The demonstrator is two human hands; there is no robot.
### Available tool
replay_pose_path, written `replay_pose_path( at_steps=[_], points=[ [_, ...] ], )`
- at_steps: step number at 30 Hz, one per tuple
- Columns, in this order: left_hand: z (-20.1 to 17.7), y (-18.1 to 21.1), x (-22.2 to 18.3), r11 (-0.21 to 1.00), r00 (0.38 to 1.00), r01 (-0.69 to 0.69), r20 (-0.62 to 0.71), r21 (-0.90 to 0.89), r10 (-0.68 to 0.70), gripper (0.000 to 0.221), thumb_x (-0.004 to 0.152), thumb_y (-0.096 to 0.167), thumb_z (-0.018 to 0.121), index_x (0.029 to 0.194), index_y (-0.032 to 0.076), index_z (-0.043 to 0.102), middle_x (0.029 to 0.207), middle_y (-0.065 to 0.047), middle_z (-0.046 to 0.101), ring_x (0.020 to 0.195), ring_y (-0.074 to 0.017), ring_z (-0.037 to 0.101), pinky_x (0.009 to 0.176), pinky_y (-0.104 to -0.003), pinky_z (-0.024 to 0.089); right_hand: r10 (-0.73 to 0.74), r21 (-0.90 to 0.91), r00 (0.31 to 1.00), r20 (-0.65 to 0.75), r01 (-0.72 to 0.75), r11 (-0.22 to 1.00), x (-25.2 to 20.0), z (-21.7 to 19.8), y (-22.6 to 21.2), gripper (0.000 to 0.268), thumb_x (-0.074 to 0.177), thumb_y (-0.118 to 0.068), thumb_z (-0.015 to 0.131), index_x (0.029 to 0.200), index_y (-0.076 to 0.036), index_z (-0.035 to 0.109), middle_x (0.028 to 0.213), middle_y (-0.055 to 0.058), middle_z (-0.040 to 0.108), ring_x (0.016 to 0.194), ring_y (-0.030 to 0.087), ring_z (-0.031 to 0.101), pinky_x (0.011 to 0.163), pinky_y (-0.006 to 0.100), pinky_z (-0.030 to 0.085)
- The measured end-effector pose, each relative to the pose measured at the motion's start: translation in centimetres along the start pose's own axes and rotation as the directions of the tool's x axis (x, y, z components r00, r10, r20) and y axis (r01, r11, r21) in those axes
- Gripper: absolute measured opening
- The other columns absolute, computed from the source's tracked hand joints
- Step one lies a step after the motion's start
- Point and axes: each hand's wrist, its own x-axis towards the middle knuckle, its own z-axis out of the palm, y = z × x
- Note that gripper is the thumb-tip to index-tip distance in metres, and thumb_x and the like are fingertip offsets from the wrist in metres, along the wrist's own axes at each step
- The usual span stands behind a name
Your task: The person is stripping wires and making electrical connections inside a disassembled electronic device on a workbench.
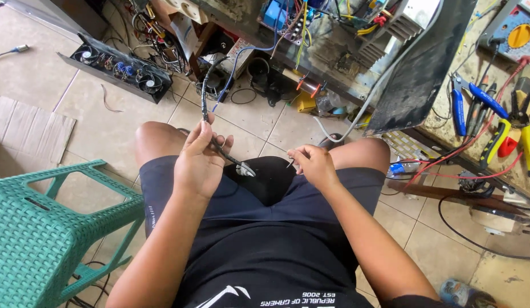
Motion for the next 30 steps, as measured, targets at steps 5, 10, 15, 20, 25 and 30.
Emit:
replay_pose_path(
  at_steps=[5,10,15,20,25,30],
  points=[
    [-1.1,0.8,0.3,0.996,1.000,-0.013,-0.024,-0.093,0.011,0.027,0.100,0.020,0.069,0.123,0.006,0.071,0.077,-0.006,0.064,0.075,-0.0177,0.071,0.096,-0.044,0.064,0.033,0.064,0.999,0.030,-0.034,0.997,3.4,2.1,-1.1,0.024,0.078,-0.036,0.090,0.086,-0.017,0.077,0.070,-0.003,0.074,0.042,0.008,0.058,0.041,0.018,0.045],
    [-1.7,1.5,0.2,0.994,1.000,-0.014,-0.025,-0.109,0.012,0.032,0.099,0.021,0.069,0.128,0.007,0.069,0.082,-0.007,0.067,0.079,-0.0199,0.073,0.091,-0.045,0.066,0.025,0.411,1.000,-0.002,-0.022,0.911,8.1,4.2,1.0,0.049,0.098,-0.010,0.071,0.144,0.000,0.056,0.132,0.035,0.062,0.093,0.021,0.071,0.080,0.029,0.062],
    [-2.3,2.0,0.6,0.990,0.999,-0.021,-0.029,-0.137,0.018,0.030,0.099,0.023,0.068,0.126,0.009,0.069,0.084,-0.008,0.069,0.082,-0.0222,0.074,0.093,-0.050,0.065,0.031,0.307,0.995,-0.098,0.000,0.952,8.2,3.8,-0.4,0.037,0.101,-0.015,0.068,0.136,-0.008,0.058,0.111,0.023,0.065,0.093,0.027,0.072,0.079,0.033,0.062],
    [-2.9,1.7,1.1,0.983,0.999,-0.030,-0.019,-0.183,0.027,0.029,0.100,0.023,0.067,0.126,0.009,0.069,0.085,-0.008,0.070,0.083,-0.0228,0.075,0.092,-0.051,0.065,0.059,0.135,0.998,0.010,-0.060,0.989,3.1,2.7,-3.8,0.064,0.105,-0.069,0.035,0.094,-0.029,0.083,0.092,-0.003,0.079,0.091,0.019,0.076,0.084,0.028,0.059],
    [-2.3,1.4,0.8,0.968,0.998,-0.050,0.012,-0.245,0.054,0.021,0.101,0.017,0.066,0.119,0.008,0.070,0.088,-0.008,0.070,0.085,-0.0240,0.075,0.091,-0.055,0.065,-0.572,0.317,0.769,0.284,0.488,0.813,-2.5,1.6,-6.3,0.011,0.094,-0.011,0.074,0.101,-0.004,0.079,0.103,0.012,0.077,0.105,0.024,0.070,0.102,0.041,0.049],
    [-2.0,1.2,0.6,0.968,0.973,-0.229,0.018,-0.100,0.231,0.015,0.096,0.008,0.071,0.111,0.010,0.068,0.090,-0.006,0.067,0.082,-0.0248,0.074,0.080,-0.053,0.069,-0.422,0.385,0.871,0.252,0.310,0.869,-3.8,0.9,-4.0,0.020,0.100,-0.011,0.064,0.112,0.000,0.076,0.066,0.007,0.071,0.063,0.012,0.067,0.066,0.027,0.059]
  ],
)
